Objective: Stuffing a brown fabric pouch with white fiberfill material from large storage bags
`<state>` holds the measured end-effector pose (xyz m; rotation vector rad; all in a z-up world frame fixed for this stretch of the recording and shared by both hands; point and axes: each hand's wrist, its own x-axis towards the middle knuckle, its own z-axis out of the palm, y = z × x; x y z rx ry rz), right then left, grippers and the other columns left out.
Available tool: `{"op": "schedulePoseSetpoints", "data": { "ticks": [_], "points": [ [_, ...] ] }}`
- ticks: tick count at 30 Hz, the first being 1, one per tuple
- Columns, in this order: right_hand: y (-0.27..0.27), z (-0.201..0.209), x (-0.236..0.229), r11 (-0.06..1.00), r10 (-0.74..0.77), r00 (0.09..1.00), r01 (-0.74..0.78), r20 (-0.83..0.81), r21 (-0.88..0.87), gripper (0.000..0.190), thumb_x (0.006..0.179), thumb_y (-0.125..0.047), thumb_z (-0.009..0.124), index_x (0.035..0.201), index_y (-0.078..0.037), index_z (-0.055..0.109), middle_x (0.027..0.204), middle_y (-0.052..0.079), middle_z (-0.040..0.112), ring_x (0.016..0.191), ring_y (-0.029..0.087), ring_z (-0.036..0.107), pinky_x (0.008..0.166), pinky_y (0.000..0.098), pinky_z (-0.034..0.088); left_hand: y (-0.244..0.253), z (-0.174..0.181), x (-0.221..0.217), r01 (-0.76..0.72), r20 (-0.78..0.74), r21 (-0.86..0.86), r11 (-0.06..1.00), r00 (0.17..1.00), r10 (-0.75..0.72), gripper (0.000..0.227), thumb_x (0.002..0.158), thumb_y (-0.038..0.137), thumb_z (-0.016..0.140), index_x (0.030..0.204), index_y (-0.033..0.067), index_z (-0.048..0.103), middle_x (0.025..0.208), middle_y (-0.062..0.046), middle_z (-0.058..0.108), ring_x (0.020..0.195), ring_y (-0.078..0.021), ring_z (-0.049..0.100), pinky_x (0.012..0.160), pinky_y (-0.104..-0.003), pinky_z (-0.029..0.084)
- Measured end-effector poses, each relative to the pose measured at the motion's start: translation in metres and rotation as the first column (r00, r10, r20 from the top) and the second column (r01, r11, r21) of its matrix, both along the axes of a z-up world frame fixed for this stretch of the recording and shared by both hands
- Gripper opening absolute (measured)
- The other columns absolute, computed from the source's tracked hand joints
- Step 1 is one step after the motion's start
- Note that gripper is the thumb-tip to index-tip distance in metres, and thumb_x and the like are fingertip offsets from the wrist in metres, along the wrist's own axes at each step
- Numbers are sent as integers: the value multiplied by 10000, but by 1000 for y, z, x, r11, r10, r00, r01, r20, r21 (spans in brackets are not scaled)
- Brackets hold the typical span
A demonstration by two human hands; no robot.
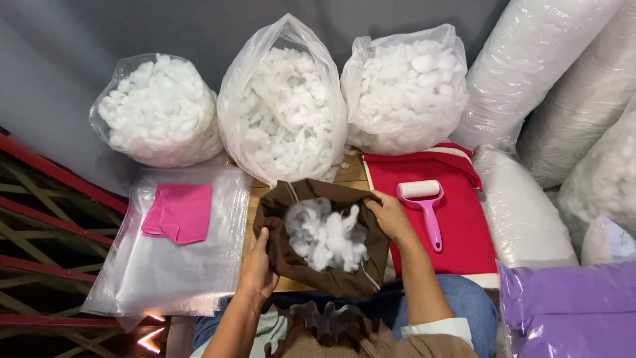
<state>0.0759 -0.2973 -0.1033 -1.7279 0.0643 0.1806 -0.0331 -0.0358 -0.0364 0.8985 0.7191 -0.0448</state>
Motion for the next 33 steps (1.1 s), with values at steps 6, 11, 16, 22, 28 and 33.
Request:
{"op": "schedulePoseSetpoints", "data": {
  "ticks": [6, 11, 16, 22, 28, 33],
  "points": [
    [-3, -7, 3, 943, 88, 990, -118, 107, 311, 326, 962, -72, 590, 1264, -20, 699, 1212, 72, 730, 1089, 143, 665, 977, 255, 518, 11, 10, -3, -9, 98, 137, 990, 995, -4, 491, 1023, 260, 432, 1508, 212, 489, 1397, -121, 626, 1247, -286, 608, 1044, -421, 488],
    [6, -2, 9, 972, -80, 985, 42, 154, 233, 320, 969, -106, 568, 1246, -42, 714, 1213, 79, 735, 1101, 161, 667, 986, 263, 504, 17, 8, 0, 14, 57, 175, 984, 998, -24, 385, 1009, 290, 505, 1368, 176, 585, 1324, -90, 653, 1183, -222, 611, 903, -340, 496],
    [16, -8, 4, 975, -198, 979, 192, 53, 108, 269, 969, -149, 551, 1128, -119, 766, 972, -21, 746, 842, 86, 629, 716, 234, 499, 36, -49, -4, 42, 135, 201, 979, 988, -70, 366, 979, 139, 500, 1336, 87, 559, 1233, -184, 671, 1056, -294, 643, 876, -381, 529],
    [31, 10, -15, 999, 10, 1000, -10, -4, -43, 363, 911, -149, 592, 1245, -157, 734, 1277, 30, 732, 1158, 136, 669, 966, 250, 522, 34, -71, -5, 118, 2, 968, 221, 880, -476, 795, 832, 347, 702, 1498, 69, 367, 1470, -146, 461, 1420, -314, 328, 1164, -474, 321],
    [31, -1, -21, 964, 94, 992, -112, 83, 241, 471, 876, -154, 734, 1344, -122, 692, 1142, 137, 742, 939, 184, 661, 819, 321, 574, 26, -109, 71, 249, -359, 932, -263, 731, -580, 706, 972, 418, 619, 1563, 130, 361, 1626, -157, 316, 1529, -470, 136, 1204, -666, 151],
    [25, 27, -39, 954, 266, 957, -279, 116, 110, 1062, 701, -87, 868, 1618, -200, 343, 1520, 237, 481, 1355, 367, 487, 1166, 498, 373, 39, -125, 123, 402, -435, 898, -180, 746, -503, 451, 981, 305, 504, 1406, 175, 584, 1338, -182, 661, 1268, -397, 609, 1064, -596, 427]
  ]
}}
